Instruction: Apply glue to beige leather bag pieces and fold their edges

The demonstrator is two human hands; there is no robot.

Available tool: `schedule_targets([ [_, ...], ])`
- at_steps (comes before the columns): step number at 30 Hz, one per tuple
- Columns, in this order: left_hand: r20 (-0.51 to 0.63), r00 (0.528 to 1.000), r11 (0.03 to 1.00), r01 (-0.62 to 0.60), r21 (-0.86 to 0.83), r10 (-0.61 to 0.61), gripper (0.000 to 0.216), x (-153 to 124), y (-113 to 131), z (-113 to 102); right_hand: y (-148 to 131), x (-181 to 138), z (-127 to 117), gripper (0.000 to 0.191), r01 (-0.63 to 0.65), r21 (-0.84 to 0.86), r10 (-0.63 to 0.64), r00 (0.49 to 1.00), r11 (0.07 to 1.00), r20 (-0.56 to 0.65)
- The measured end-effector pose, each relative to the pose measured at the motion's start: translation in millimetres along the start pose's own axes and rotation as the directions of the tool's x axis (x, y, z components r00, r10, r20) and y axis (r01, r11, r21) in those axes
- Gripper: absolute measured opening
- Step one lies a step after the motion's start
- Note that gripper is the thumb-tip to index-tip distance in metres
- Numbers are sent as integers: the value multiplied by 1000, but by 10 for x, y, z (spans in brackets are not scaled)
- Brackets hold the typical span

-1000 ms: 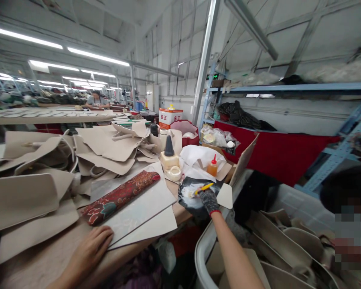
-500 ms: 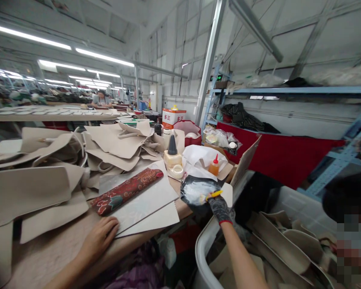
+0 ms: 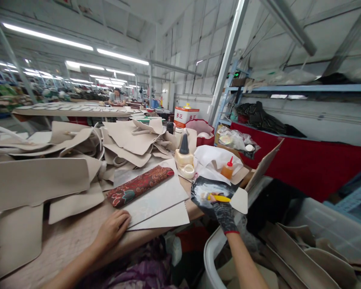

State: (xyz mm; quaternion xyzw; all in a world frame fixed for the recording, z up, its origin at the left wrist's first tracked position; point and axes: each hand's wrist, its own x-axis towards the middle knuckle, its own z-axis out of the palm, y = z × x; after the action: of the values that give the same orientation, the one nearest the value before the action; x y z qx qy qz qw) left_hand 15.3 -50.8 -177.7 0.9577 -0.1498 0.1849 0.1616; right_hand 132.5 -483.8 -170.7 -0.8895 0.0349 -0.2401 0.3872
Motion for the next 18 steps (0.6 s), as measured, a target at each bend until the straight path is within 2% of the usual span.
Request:
schedule_targets([
  [2,-5,1000,999,-13,38,13,34,-17,5,7,-61,-31,27,31,-8,-19,8,1000,1000,12],
  [4,-13,999,995,-35,90,37,34,-45,1,14,-174,-65,81,32,-24,-44,23,999,999,-30],
  [6,-20,998,990,-62,129,65,33,-75,-11,18,-364,-142,200,32,-18,67,18,1000,998,-10],
  [8,-23,995,985,-92,144,96,32,-99,-27,17,-638,-307,408,33,-9,235,-6,998,972,65],
  [12,-60,987,979,-139,149,149,32,-121,-52,13,-1254,-845,971,39,31,446,-124,976,894,180],
  [14,-92,981,975,-153,163,170,32,-123,-60,12,-1433,-1040,1186,37,24,553,-173,960,833,219],
  [16,-116,976,971,-163,176,185,31,-124,-66,12,-1433,-1051,1267,31,35,554,-196,952,832,235],
  [18,-125,974,969,-167,182,191,30,-126,-69,13,-1257,-864,1191,27,59,460,-169,965,886,201],
])
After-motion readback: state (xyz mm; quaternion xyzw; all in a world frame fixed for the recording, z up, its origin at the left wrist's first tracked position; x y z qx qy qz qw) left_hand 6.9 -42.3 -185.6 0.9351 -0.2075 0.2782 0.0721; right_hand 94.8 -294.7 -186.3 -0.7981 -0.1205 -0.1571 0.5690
